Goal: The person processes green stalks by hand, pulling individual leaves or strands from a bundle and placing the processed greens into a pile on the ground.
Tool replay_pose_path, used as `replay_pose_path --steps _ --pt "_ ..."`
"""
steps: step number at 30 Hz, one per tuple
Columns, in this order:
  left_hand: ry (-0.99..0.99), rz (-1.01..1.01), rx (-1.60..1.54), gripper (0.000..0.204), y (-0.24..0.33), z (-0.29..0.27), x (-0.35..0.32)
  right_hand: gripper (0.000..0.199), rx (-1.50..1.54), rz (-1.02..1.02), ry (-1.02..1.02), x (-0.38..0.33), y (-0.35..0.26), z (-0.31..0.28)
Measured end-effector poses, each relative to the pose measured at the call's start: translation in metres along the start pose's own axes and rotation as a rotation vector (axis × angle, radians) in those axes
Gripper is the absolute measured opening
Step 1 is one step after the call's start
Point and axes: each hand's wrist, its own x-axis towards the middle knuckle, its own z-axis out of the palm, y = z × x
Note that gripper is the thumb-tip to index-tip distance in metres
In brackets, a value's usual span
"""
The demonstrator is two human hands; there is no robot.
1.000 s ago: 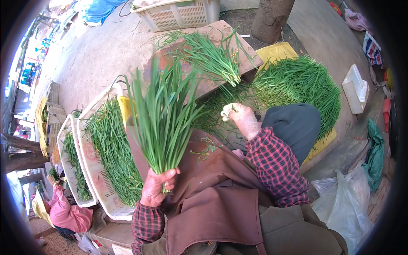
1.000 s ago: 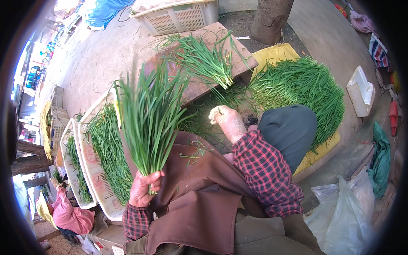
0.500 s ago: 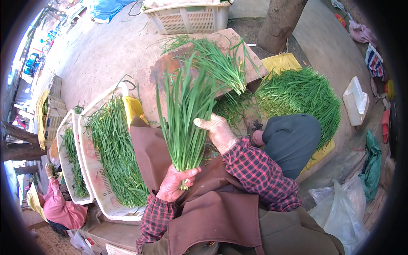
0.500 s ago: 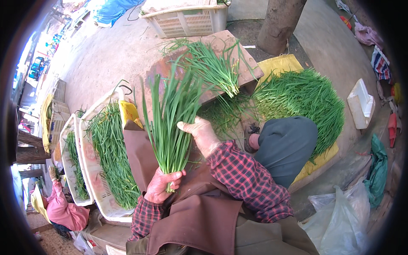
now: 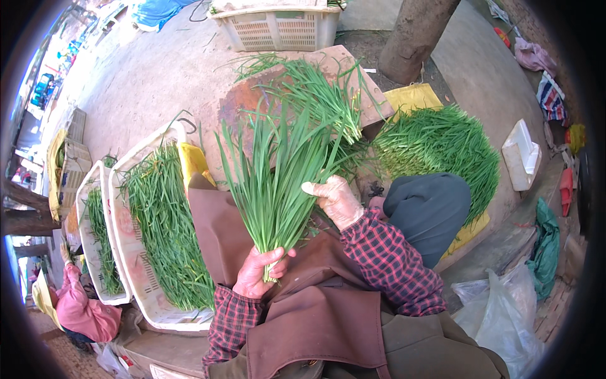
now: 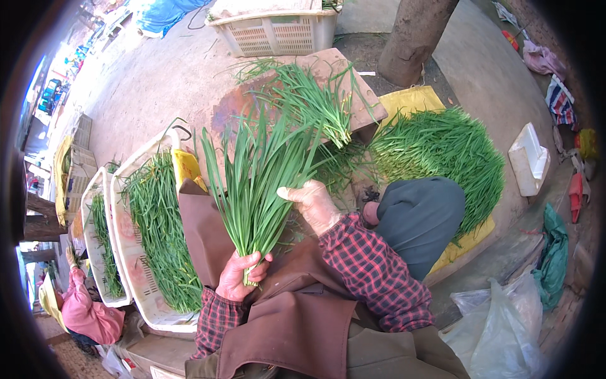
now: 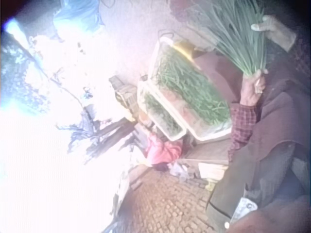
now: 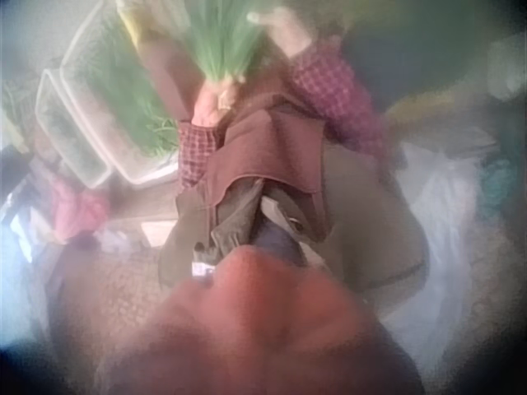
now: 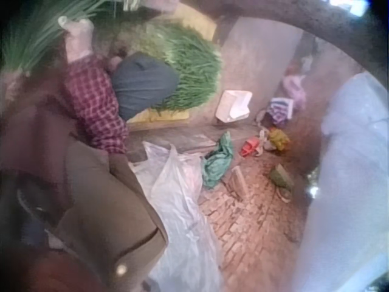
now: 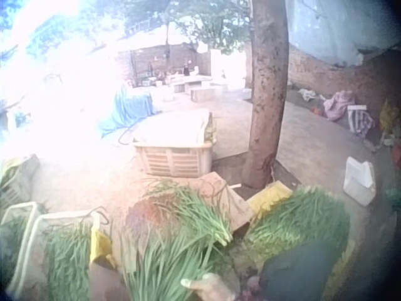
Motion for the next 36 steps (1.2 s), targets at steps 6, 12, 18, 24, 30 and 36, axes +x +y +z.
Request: replay_pose_path --steps 6,12,18,24,30,36 --pt "-0.020 -0.066 0.009 0.026 -0.002 0.000 0.006 0.025 -0.151 0.036 -0.033 0.007 0.001 -0.009" --pt "-0.049 -0.061 -0.013 0.025 -0.002 -0.001 0.005 0.031 -0.109 0.006 -0.116 0.002 0.001 -0.013" --pt "0.003 0.041 0.058 0.024 -0.001 0.005 0.006 0.051 0.035 -0.002 -0.145 -0.001 0.014 -0.027" --pt "0.196 0.137 0.292 0.021 -0.007 0.017 0.018 0.054 -0.254 -0.051 -0.075 -0.006 0.025 0.009" --pt "0.267 0.196 0.461 0.022 -0.016 0.019 0.028 0.032 -0.632 -0.034 0.245 0.013 0.027 0.025" --pt "0.217 0.113 0.383 0.027 -0.018 0.013 0.029 0.029 -0.288 -0.072 0.166 0.011 0.037 -0.004"
